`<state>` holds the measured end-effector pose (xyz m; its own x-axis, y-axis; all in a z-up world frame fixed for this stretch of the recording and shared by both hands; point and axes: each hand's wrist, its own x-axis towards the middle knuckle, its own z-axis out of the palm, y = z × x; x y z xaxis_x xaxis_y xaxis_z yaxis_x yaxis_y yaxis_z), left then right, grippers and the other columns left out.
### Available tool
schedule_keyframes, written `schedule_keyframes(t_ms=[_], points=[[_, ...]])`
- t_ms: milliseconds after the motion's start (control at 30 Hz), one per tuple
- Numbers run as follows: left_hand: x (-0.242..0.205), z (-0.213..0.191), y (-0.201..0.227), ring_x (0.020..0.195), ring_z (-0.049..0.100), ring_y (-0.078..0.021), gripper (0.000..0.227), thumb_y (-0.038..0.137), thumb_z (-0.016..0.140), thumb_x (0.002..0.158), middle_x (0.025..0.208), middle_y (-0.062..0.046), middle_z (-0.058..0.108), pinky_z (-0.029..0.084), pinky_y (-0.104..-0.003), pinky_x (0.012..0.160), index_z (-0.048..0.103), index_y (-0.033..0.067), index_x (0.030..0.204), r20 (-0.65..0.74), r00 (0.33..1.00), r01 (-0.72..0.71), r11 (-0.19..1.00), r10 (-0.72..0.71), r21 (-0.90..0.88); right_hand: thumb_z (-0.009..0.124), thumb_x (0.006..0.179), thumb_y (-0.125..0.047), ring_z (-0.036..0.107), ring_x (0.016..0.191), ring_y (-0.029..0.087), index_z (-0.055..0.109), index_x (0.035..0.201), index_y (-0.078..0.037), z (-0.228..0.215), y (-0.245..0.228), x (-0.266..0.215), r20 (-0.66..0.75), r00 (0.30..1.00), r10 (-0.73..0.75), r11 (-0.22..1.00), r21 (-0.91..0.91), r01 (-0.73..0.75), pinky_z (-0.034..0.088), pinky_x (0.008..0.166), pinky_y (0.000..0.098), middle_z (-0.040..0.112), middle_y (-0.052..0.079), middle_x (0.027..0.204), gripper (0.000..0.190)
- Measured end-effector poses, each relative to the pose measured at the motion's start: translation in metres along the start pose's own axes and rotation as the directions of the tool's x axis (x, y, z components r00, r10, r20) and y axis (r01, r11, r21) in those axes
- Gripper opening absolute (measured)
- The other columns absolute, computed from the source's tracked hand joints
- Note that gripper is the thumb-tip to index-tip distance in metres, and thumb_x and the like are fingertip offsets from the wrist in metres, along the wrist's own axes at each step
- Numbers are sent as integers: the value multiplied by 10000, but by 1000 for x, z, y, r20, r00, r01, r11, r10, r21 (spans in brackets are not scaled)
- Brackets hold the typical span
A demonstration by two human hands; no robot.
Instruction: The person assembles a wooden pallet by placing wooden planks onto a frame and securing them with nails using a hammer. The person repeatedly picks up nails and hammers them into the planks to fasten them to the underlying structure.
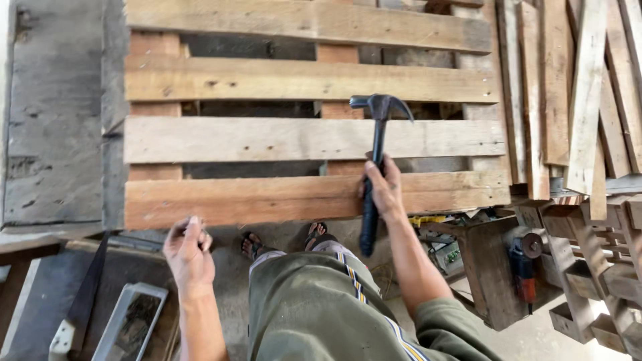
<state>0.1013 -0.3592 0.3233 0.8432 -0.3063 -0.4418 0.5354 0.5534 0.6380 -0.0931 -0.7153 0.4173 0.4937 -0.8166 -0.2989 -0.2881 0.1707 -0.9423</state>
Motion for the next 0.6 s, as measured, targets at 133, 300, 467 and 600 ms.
schedule_keyframes(t_ms=[133,300,467,600], points=[[-28,52,-1,590,500,-44,43,36,724,1008,845,-22,664,352,-186,491,686,56,1007,17,989,-151,974,150,169,630,968,-102,612,534,131,484,1334,-37,-14,0,7,38,999,-39,988,148,33,545,484,274,600,33,713,400],[-16,134,-29,524,499,-28,131,205,757,957,845,-17,705,364,-192,405,723,79,961,176,983,-84,971,44,224,648,967,-73,650,615,128,431,1415,-15,-30,19,10,46,997,-65,995,75,62,578,539,275,622,32,793,501],[63,230,-72,675,561,-27,241,201,789,948,904,-40,748,417,-176,578,773,18,1103,348,938,-189,839,-1,510,698,957,-48,588,666,97,441,1484,25,-33,12,12,102,994,-35,988,156,18,521,575,251,582,0,843,591],[171,318,-115,818,664,-94,262,223,795,948,914,-55,764,540,-235,744,781,5,1092,541,837,-431,705,78,564,663,932,-64,615,601,112,430,1453,18,-33,-7,9,168,983,72,951,285,-118,551,532,261,594,13,797,577]])
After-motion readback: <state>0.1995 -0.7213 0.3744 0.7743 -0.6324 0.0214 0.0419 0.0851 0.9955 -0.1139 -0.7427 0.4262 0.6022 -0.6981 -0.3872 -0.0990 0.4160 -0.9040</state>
